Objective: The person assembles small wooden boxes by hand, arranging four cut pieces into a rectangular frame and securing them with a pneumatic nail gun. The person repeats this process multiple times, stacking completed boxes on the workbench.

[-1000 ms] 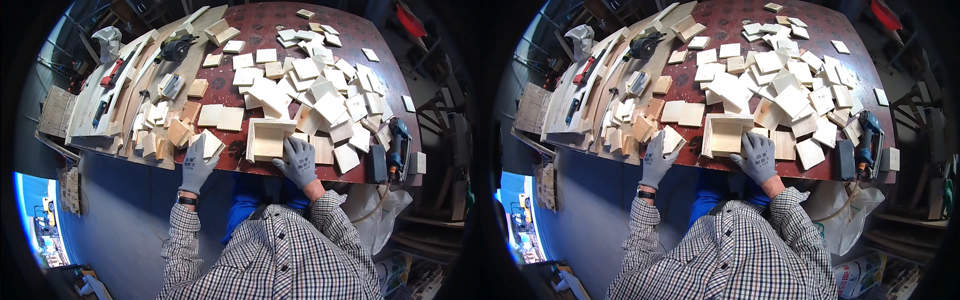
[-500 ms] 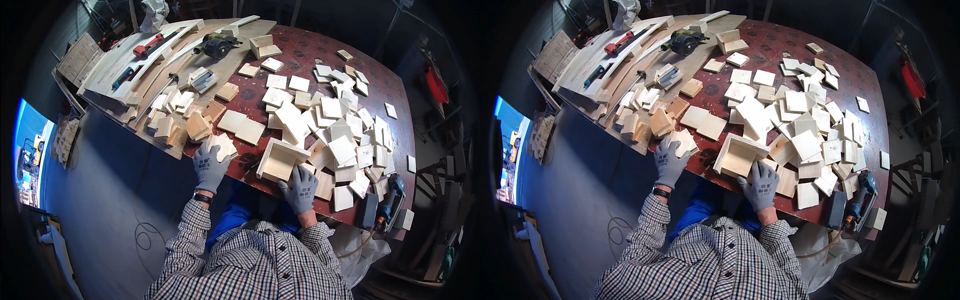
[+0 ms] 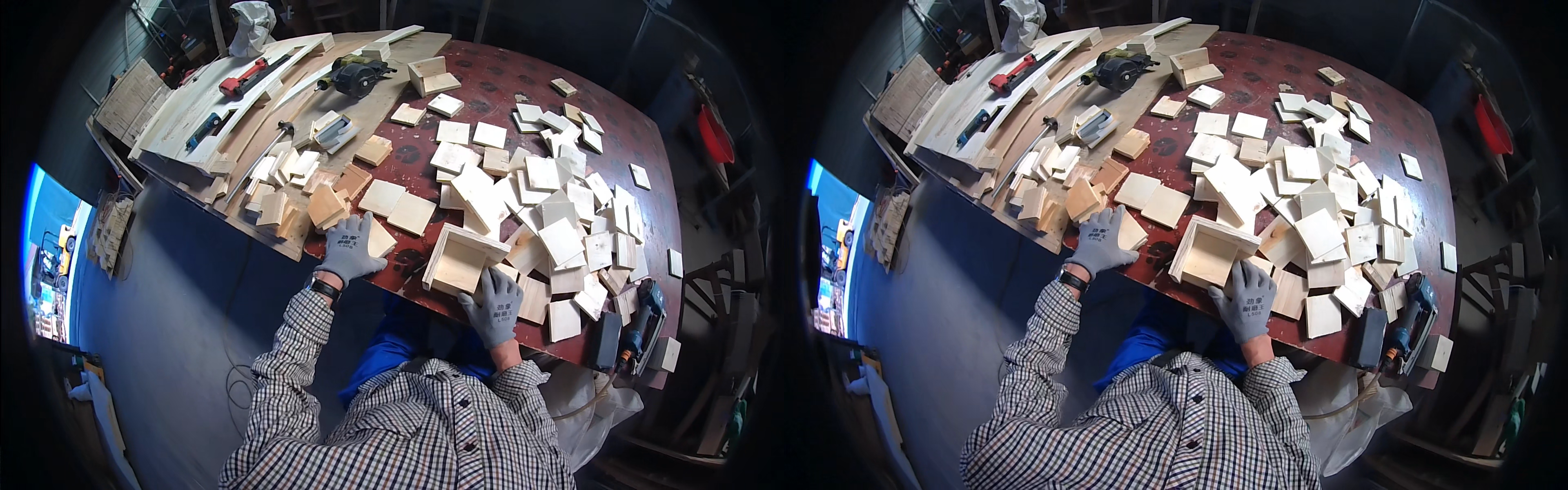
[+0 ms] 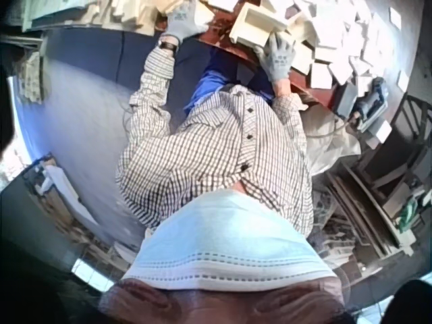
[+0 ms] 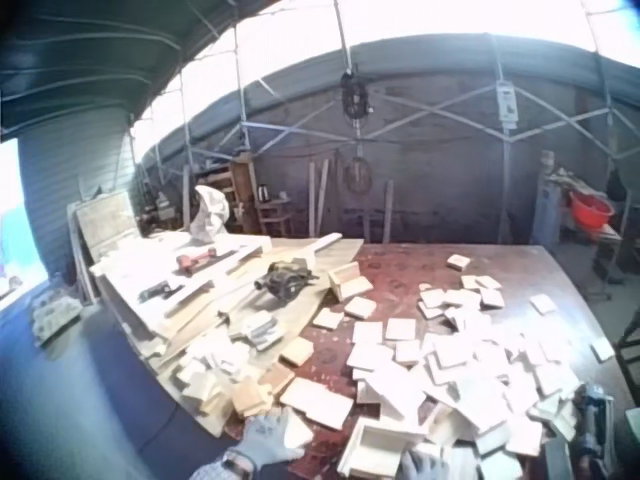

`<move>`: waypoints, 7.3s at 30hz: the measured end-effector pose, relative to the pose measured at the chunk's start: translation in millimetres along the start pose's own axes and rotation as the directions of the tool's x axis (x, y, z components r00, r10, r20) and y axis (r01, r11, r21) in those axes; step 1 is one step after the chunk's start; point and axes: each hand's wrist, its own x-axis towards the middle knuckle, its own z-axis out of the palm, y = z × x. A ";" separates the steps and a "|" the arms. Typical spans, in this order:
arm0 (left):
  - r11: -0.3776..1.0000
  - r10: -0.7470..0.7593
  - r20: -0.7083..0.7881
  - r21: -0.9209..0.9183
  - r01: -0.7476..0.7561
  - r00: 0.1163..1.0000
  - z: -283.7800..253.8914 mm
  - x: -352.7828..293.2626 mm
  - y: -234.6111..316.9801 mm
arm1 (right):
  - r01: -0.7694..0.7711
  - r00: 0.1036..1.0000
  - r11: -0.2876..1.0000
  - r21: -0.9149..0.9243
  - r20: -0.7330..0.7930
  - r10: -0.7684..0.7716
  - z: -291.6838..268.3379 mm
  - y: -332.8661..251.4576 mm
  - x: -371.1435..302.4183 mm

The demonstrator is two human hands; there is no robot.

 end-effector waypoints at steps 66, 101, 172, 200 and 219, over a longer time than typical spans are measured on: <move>0.843 0.213 -0.438 -0.371 -0.391 0.874 50.0 -6.3 -36.6 | 0.052 0.956 0.997 0.054 -0.291 -0.035 -13.5 -0.3 -2.7; 0.387 0.487 -0.474 -0.636 -0.668 0.734 -15.1 -122.0 66.0 | -0.347 0.886 0.401 0.848 0.437 -0.158 -125.2 -87.6 8.4; 0.610 0.093 -0.661 -0.554 -0.567 0.745 90.0 -40.1 110.7 | -0.271 0.910 0.939 0.213 0.376 0.177 -39.5 3.4 16.2; 0.720 0.061 -0.687 -0.472 -0.508 0.724 104.7 -27.9 119.6 | -0.212 0.858 0.977 -0.020 0.474 0.196 -33.8 -2.9 27.4; 0.748 0.109 -0.755 -0.366 -0.554 0.647 95.6 -29.3 122.8 | -0.171 0.936 0.981 0.095 0.328 0.131 -36.1 1.8 11.8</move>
